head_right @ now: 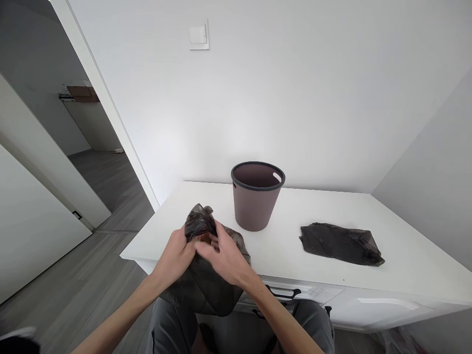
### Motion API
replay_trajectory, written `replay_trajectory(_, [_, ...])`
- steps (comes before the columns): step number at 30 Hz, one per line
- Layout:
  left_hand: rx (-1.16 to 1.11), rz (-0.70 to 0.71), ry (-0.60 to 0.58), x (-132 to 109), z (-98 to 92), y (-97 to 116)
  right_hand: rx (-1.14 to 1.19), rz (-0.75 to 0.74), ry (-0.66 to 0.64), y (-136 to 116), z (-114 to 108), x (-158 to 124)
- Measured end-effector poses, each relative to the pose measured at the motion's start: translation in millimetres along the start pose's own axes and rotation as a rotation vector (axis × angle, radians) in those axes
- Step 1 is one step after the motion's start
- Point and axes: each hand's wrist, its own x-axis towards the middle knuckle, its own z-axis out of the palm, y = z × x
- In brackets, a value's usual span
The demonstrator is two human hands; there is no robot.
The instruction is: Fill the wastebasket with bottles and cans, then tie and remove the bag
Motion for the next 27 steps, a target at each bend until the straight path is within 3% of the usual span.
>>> replay_trajectory(4, [0.255, 0.094, 0.012, -3.0, 11.8, -1.9, -0.065, 0.052, -0.034, -5.1, 11.5, -1.8])
replay_trajectory(6, [0.371, 0.130, 0.028, -4.5, 15.5, -3.0, 0.027, 0.079, 0.065, -1.7, 16.9, 1.0])
replay_trajectory(9, [0.448, 0.115, -0.051, -7.9, 13.8, -4.5, 0.133, 0.152, 0.234, 7.0, 20.9, 5.1])
replay_trajectory(11, [0.395, 0.092, -0.123, -11.6, 9.1, -6.6, 0.175, 0.191, 0.300, 12.9, 21.2, 6.5])
replay_trajectory(15, [0.083, 0.076, -0.193, -19.4, -1.7, -14.0, 0.276, 0.250, 0.386, 23.7, 17.8, 6.9])
replay_trajectory(20, [-0.312, -0.021, -0.320, -19.1, -13.7, -18.5, 0.206, 0.218, 0.287, 30.7, 0.9, 4.8])
replay_trajectory(25, [-0.535, -0.206, -0.322, -11.2, -20.9, -15.4, -0.180, -0.128, -0.116, 9.9, -20.8, -1.8])
replay_trajectory(27, [-0.550, -0.239, -0.276, -9.0, -21.1, -14.9, -0.294, -0.249, -0.162, 3.5, -24.6, -3.9])
